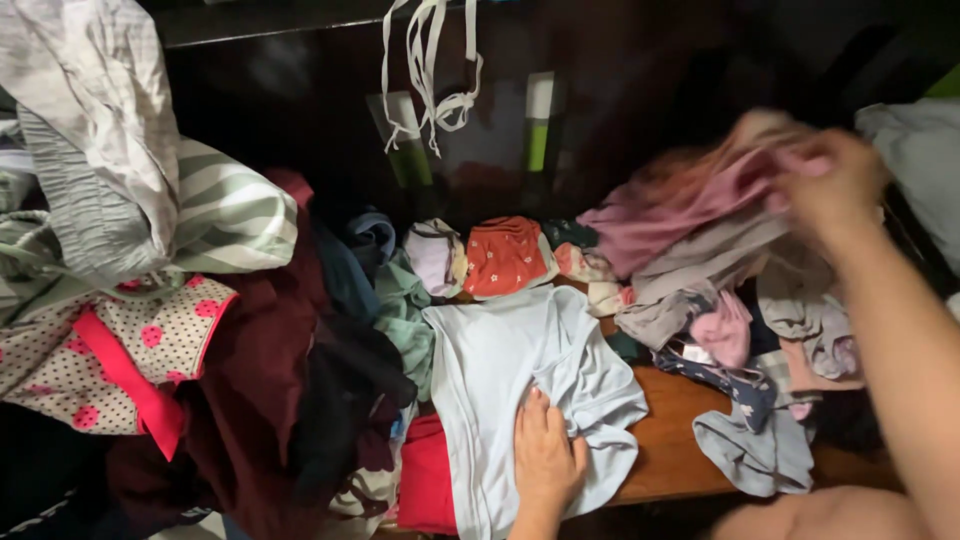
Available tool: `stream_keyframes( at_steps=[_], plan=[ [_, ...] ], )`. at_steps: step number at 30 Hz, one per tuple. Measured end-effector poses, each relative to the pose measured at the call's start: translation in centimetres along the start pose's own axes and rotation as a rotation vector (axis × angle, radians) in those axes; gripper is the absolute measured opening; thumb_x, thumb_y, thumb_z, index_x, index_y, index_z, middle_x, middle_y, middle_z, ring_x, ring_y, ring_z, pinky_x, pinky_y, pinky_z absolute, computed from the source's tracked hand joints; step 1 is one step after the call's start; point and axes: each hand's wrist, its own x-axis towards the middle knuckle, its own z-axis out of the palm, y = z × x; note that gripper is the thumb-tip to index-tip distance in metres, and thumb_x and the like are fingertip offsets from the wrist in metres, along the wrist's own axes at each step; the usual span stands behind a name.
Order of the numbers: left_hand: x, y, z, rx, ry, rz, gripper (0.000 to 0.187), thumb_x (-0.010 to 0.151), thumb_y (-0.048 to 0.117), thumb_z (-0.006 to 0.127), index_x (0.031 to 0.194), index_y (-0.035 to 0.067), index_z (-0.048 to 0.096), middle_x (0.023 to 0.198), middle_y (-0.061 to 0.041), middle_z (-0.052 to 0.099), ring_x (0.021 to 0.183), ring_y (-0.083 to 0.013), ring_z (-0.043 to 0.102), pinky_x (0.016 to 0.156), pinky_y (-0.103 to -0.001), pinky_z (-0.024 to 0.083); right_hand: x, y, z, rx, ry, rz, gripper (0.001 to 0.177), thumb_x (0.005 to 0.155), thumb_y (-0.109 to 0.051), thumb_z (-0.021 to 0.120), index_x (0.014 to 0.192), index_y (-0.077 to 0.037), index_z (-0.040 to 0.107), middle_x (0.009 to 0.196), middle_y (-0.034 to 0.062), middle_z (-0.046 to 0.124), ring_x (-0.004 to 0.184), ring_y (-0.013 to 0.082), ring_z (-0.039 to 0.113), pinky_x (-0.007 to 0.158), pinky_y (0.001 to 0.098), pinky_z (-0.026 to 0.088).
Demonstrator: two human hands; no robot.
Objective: Folding and sorting clean undergarments.
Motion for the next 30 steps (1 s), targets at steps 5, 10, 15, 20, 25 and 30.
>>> stream_keyframes(
  at_steps=[5,10,15,20,25,30],
  plan=[
    [-0.1,0.2,-0.3,0.003,-0.027,-0.021,0.042,0.075,0.018,0.072,0.108,-0.002,0.056,0.139,-0.029,0.051,0.140,-0.0451,0.039,0.116,-0.055,0.029,-1.8,6.6,1.1,-0.732,0.303,-0.522,0.033,0.112,-0.029,0.076,0.101,0.001,0.067,0.109,0.0270,0.068,0.101,0.0420,0.063,0.095,0.0527,0.053],
    [0.5,0.0,-0.2,0.003,-0.021,-0.006,0.043,0.075,0.018,0.074,0.108,-0.003,0.056,0.139,-0.031,0.050,0.139,-0.0459,0.039,0.116,-0.055,0.028,-1.3,21.1,7.9,-0.903,-0.331,-0.029,0.068,0.074,-0.034,0.082,0.127,0.007,0.066,0.124,0.0343,0.069,0.119,0.0466,0.066,0.107,0.0515,0.053],
    [0.5,0.3,-0.6,0.001,-0.041,-0.007,0.043,0.075,0.019,0.074,0.108,-0.003,0.057,0.138,-0.031,0.050,0.139,-0.0458,0.039,0.116,-0.055,0.029,-12.7,1.3,10.4,-1.018,-0.305,-0.651,0.095,0.052,-0.039,0.085,0.143,-0.026,0.060,0.150,0.0205,0.051,0.140,0.0452,0.045,0.109,0.0694,0.038],
    [0.1,0.2,-0.2,0.020,-0.045,-0.012,0.044,0.075,0.020,0.074,0.108,-0.003,0.057,0.137,-0.030,0.051,0.140,-0.0458,0.039,0.116,-0.055,0.029,-9.8,-1.5,10.9,-1.149,-0.798,-0.520,0.095,0.049,-0.038,0.093,0.138,-0.044,0.060,0.154,0.0088,0.044,0.138,0.0418,0.037,0.102,0.0659,0.039],
    [0.6,0.0,-0.4,0.010,-0.009,0.016,0.045,0.076,0.021,0.073,0.110,-0.003,0.057,0.138,-0.029,0.052,0.139,-0.0451,0.041,0.116,-0.054,0.030,-5.9,3.9,8.6,-0.850,-0.027,-0.368,0.049,0.075,-0.019,0.067,0.123,-0.023,0.068,0.126,0.0176,0.061,0.118,0.0396,0.059,0.085,0.0545,0.055],
    [0.7,0.0,-0.7,0.015,-0.011,0.024,0.044,0.075,0.019,0.072,0.110,-0.003,0.058,0.136,-0.028,0.053,0.139,-0.0459,0.041,0.114,-0.056,0.030,-6.2,7.2,11.6,-1.099,-0.140,-0.381,0.051,0.086,-0.018,0.069,0.136,-0.018,0.063,0.129,0.0206,0.059,0.119,0.0404,0.055,0.091,0.0555,0.050]
  ],
)
